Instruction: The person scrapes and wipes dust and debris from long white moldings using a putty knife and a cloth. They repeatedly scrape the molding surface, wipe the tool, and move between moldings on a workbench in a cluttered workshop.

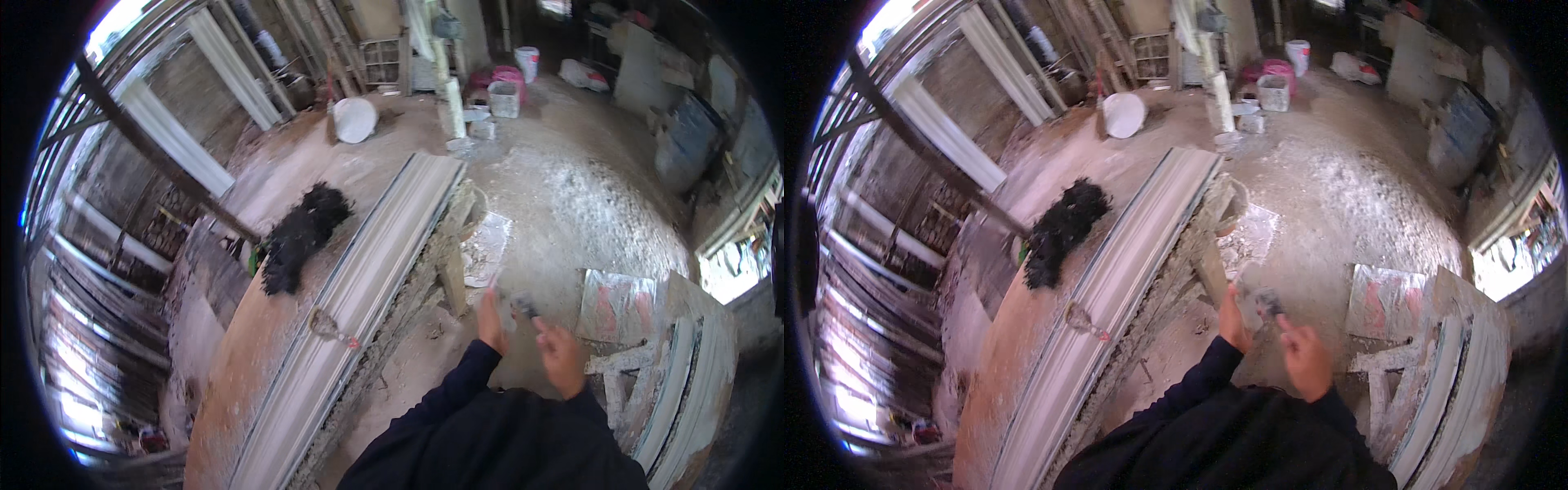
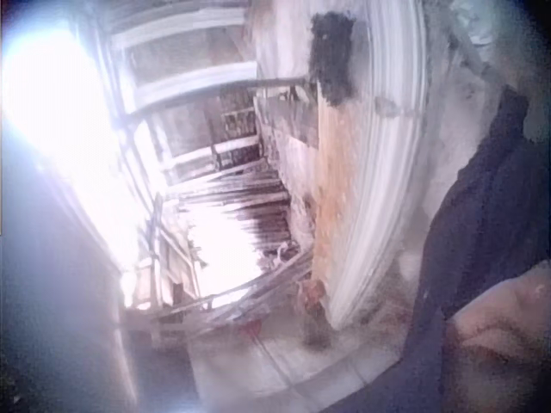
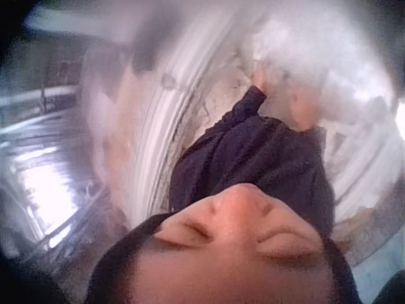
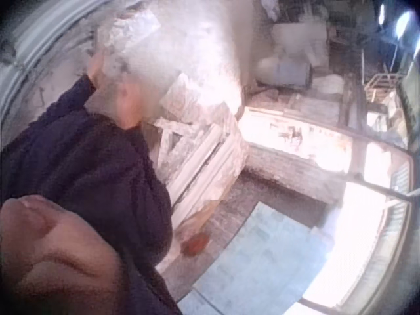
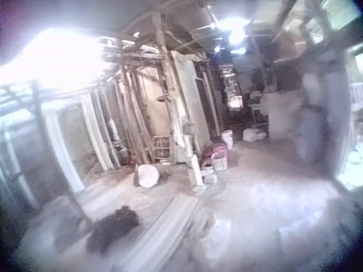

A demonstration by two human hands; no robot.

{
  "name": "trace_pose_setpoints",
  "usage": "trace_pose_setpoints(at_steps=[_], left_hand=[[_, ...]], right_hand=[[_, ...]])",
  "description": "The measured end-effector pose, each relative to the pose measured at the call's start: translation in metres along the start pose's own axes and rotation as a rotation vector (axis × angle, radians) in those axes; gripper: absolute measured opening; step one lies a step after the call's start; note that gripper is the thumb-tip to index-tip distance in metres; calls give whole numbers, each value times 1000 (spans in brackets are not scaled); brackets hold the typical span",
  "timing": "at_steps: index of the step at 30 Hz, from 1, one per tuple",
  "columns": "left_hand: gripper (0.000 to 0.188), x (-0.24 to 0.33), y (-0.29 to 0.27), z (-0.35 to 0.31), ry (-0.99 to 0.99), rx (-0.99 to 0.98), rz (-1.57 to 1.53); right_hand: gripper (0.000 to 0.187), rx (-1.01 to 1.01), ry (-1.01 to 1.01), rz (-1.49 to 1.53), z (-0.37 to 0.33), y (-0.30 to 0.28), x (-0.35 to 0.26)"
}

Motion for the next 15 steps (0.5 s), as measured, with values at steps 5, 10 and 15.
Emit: trace_pose_setpoints(at_steps=[5,10,15], left_hand=[[42,-6,26,3,-30,24,-64],[40,5,16,57,-80,-28,-78],[37,-41,83,91,-172,61,-78]], right_hand=[[34,72,22,33,55,-2,-2],[35,-128,117,-56,60,-10,25],[36,27,141,-52,137,-13,85]])
Point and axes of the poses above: each hand's wrist, its own z-axis towards the middle knuckle, its own y-axis out of the palm, x = y × z, the point moved 8 cm from there along z, towards the middle knuckle, and after that the axes turned 7 degrees about -x, right-handed, at the moved point
